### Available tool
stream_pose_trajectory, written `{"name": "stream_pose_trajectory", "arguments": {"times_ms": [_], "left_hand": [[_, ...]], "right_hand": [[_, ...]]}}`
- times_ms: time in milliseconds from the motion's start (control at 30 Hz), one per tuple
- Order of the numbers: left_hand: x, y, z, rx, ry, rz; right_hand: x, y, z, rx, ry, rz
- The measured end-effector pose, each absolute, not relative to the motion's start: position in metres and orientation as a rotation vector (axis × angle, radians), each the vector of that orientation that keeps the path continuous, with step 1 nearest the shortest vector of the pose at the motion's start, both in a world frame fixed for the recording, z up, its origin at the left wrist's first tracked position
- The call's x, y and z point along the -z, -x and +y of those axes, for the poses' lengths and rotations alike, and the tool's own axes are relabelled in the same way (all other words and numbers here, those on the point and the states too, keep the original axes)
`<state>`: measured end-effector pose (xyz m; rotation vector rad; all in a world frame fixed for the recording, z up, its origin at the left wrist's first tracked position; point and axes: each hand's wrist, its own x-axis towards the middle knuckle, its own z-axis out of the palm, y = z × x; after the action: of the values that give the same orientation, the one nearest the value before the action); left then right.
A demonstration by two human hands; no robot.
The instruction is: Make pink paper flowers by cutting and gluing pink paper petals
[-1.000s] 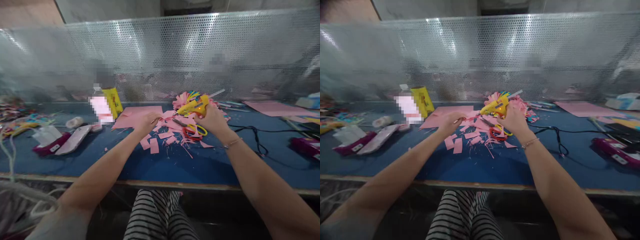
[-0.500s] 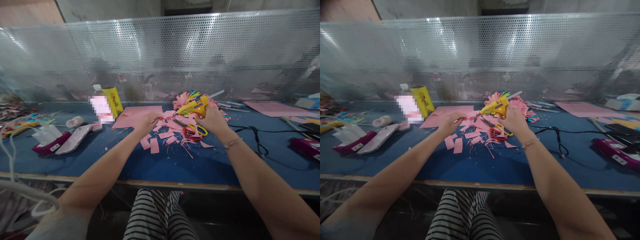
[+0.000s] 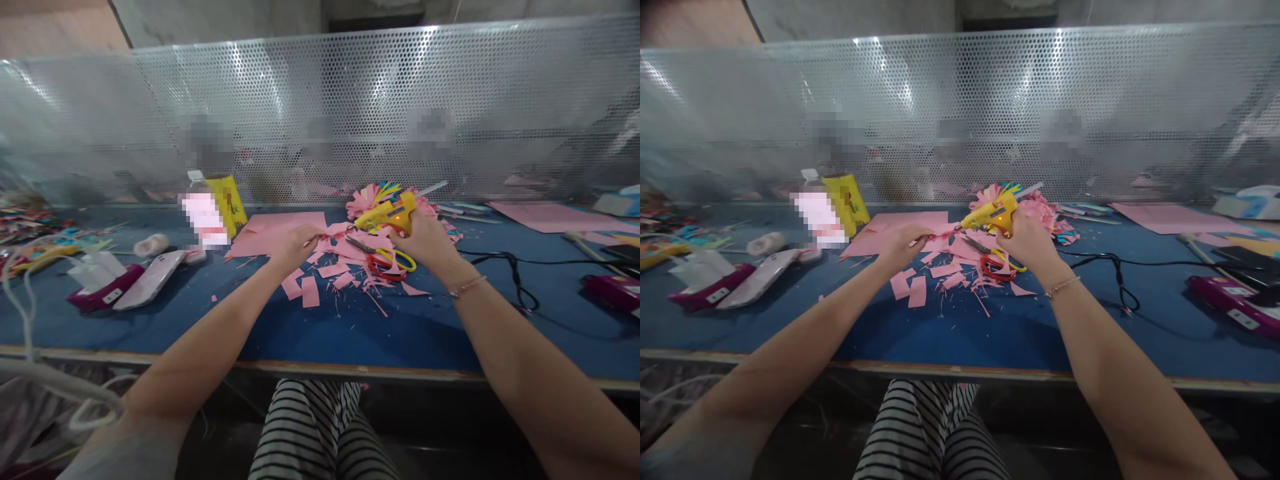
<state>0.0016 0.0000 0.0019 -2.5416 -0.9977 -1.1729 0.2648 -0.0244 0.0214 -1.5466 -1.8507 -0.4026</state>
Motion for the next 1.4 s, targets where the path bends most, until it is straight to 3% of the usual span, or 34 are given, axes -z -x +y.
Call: {"name": "stream_pose_trajectory", "arguments": {"times_ms": [600,1233,1400], "left_hand": [[-0.0005,-0.0022,0.0027,1.121,2.484,-1.020],[-0.0005,-0.0055,0.0013,1.300,2.453,-0.975],[0.0012,-0.0042,0.0026,1.050,2.619,-0.944]], "right_hand": [[-0.0217,-0.2607,-0.0272,0.255,1.448,-1.792],[-0.0219,-0.2598,-0.0245,0.182,1.458,-1.701],[-0.0227,-0.2599,-0.0239,0.152,1.422,-1.702]]}}
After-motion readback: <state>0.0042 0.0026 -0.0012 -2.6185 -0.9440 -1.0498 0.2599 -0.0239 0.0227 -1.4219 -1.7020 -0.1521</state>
